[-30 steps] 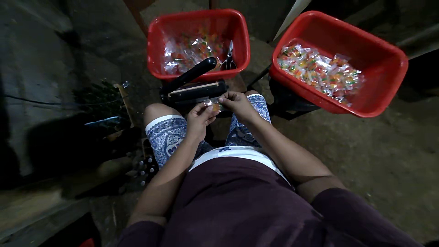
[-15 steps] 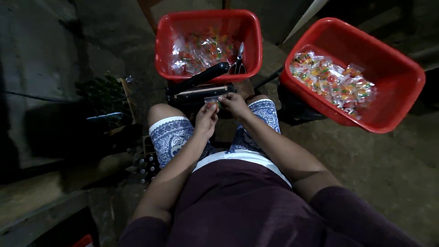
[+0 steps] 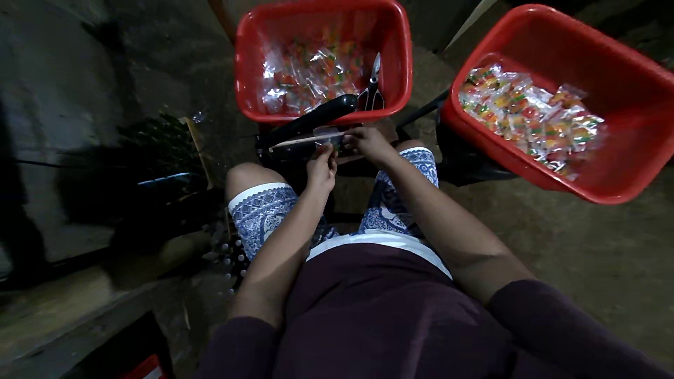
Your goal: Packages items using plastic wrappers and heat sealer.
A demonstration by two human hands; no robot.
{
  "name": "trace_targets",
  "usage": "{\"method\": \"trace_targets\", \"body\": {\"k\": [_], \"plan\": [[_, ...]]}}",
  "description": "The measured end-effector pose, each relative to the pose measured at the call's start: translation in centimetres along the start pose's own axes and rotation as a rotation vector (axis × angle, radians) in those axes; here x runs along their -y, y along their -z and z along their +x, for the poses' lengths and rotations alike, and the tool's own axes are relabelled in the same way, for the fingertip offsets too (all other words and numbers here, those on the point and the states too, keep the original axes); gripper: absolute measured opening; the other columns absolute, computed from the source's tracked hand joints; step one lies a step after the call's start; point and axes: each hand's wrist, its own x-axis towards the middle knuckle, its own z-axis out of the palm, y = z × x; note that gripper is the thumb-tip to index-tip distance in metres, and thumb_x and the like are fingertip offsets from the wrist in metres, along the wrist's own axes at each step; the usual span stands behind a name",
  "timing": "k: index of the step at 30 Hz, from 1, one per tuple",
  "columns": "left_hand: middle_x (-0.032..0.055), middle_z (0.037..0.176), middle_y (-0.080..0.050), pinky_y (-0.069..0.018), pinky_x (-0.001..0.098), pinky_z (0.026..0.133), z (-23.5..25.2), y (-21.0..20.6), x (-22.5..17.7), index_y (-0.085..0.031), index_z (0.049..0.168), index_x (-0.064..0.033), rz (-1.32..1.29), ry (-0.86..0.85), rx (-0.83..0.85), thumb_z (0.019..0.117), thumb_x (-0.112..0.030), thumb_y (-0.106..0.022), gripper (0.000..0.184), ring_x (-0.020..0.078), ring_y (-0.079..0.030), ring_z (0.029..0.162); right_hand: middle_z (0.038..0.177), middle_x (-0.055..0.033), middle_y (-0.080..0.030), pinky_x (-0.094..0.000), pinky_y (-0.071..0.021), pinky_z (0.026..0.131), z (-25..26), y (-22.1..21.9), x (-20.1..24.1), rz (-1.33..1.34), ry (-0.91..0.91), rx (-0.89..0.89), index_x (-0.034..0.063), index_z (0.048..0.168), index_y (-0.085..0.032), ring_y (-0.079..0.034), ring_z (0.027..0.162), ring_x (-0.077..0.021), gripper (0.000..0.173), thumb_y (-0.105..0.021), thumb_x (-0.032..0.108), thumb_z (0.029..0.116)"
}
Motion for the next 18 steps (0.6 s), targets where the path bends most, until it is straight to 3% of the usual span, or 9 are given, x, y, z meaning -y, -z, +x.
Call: {"method": "trace_targets", "body": {"k": [5,10,13,15,18], "plan": [[0.0027,0.093,-0.062,-0.0512,0.0181,0.062,0.1,-0.1,0.0,-0.059,0.115,-0.0066,0.028,0.011,-0.009,0.1025,-0.006,-0.058,0.012,0.0068,-0.060,0.073,0.117,-0.0173,-0.069,-0.0443,-0.0519,0.097,-0.9,3.7,3.1,-0.200,0.150,-0.113,-0.0006,0.126,-0.065,-0.067,0.105,-0.0244,0.030,-0.051,0.018,0.1080],[0.0006,0.094,-0.060,-0.0490,0.0170,0.060,-2.2,0.6,-0.8,-0.055,0.119,-0.0101,0.127,-0.006,0.143,0.1054,-0.012,-0.055,0.014,0.0046,-0.057,0.070,0.113,-0.0169,-0.072,-0.0587,-0.0521,0.096,-2.7,2.7,3.4,-0.400,0.278,-0.082,0.0031,0.128,-0.064,-0.070,0.105,-0.0326,0.030,-0.061,0.019,0.1029],[-0.0005,0.105,-0.063,-0.0508,0.0230,0.075,-4.9,0.9,-1.5,-0.060,0.118,-0.0123,0.236,-0.044,0.216,0.1054,-0.014,-0.056,0.014,0.0068,-0.060,0.086,0.111,-0.0140,-0.071,-0.0394,-0.0566,0.091,-4.5,0.6,1.8,-0.135,0.376,-0.103,0.0007,0.128,-0.063,-0.069,0.096,-0.0184,0.032,-0.067,0.012,0.0984],[0.0029,0.114,-0.064,-0.0522,0.0316,0.088,-6.3,1.6,-1.9,-0.061,0.124,-0.0074,0.305,-0.139,0.267,0.1040,-0.011,-0.058,0.020,0.0114,-0.061,0.100,0.106,-0.0112,-0.070,-0.0280,-0.0573,0.085,-5.9,-0.4,1.3,0.017,0.442,-0.150,-0.0026,0.120,-0.066,-0.068,0.090,-0.0097,0.025,-0.066,0.004,0.0962],[0.0060,0.118,-0.066,-0.0546,0.0342,0.094,-7.5,3.0,-2.9,-0.044,0.142,-0.0052,0.418,-0.418,0.359,0.1013,-0.006,-0.058,0.043,0.0123,-0.065,0.104,0.099,-0.0054,-0.069,-0.0209,-0.0562,0.080,-8.0,-0.7,1.7,0.080,0.480,-0.162,-0.0022,0.115,-0.067,-0.065,0.084,-0.0028,0.020,-0.066,0.003,0.0956]]}}
